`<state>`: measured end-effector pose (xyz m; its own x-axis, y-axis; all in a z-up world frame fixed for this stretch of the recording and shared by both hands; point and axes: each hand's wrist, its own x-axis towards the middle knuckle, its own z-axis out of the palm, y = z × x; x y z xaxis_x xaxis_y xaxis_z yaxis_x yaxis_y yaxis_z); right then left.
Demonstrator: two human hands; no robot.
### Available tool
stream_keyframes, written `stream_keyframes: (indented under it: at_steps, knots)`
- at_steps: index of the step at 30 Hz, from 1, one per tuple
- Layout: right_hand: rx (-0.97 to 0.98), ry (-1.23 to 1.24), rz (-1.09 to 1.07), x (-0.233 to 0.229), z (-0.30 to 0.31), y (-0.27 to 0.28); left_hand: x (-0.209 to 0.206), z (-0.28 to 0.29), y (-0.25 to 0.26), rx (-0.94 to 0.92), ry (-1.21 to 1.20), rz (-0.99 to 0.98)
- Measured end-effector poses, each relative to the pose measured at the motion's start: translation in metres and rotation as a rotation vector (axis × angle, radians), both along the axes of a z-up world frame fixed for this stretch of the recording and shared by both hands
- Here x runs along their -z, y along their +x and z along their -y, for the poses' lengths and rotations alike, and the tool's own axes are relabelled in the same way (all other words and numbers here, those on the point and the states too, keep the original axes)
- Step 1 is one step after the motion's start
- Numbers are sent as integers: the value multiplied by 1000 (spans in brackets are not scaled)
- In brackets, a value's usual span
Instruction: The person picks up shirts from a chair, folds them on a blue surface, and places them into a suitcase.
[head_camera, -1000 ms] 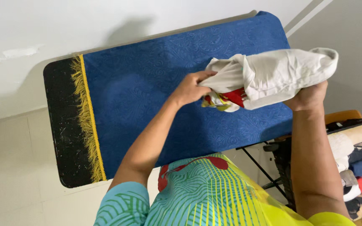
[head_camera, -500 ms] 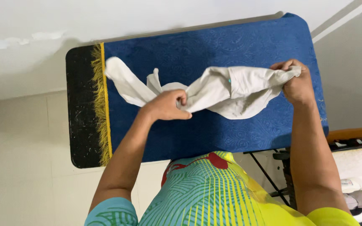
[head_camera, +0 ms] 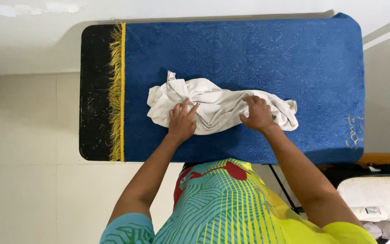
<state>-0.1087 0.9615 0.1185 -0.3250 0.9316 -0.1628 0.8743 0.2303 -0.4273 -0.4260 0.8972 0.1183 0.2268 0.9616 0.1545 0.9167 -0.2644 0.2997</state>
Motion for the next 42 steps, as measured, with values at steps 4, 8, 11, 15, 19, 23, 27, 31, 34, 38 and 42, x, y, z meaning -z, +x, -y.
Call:
stream_keyframes:
  at_steps: [4, 8, 11, 15, 19, 23, 27, 31, 34, 38, 42]
  knots:
    - [-40, 64, 183, 13, -4, -13, 18, -14, 10, 145, 122, -24]
    - [-2, -8, 352, -1, -9, -3, 32, -30, 16, 223, 76, -82]
    - [71, -221, 432, -20, -13, 6, 11, -43, 18, 165, 13, -47]
    - [6, -81, 340, -44, -9, -5, -58, -54, 13, 209, 206, 158]
    - [-225, 354, -39, -51, -2, -39, -129, -57, 18, 25, -408, 517]
    - [-176, 102, -159, -52, -16, -52, -183, -56, 18, 224, -330, 704]
    - [-79, -236, 323, -59, -39, -15, -209, -61, -12, 224, -377, 435]
    - [17, -364, -38, -92, -44, 58, -178, -59, -46, -108, -419, -156]
    - [81, -499, -210, -137, -23, 95, -153, -50, -74, -92, -407, -41]
    - [177, -419, -18, -199, -12, 132, -166, -52, -104, -117, -622, 449]
    - [345, -370, -105, -214, -20, 161, -200, -56, -100, -136, -699, 454]
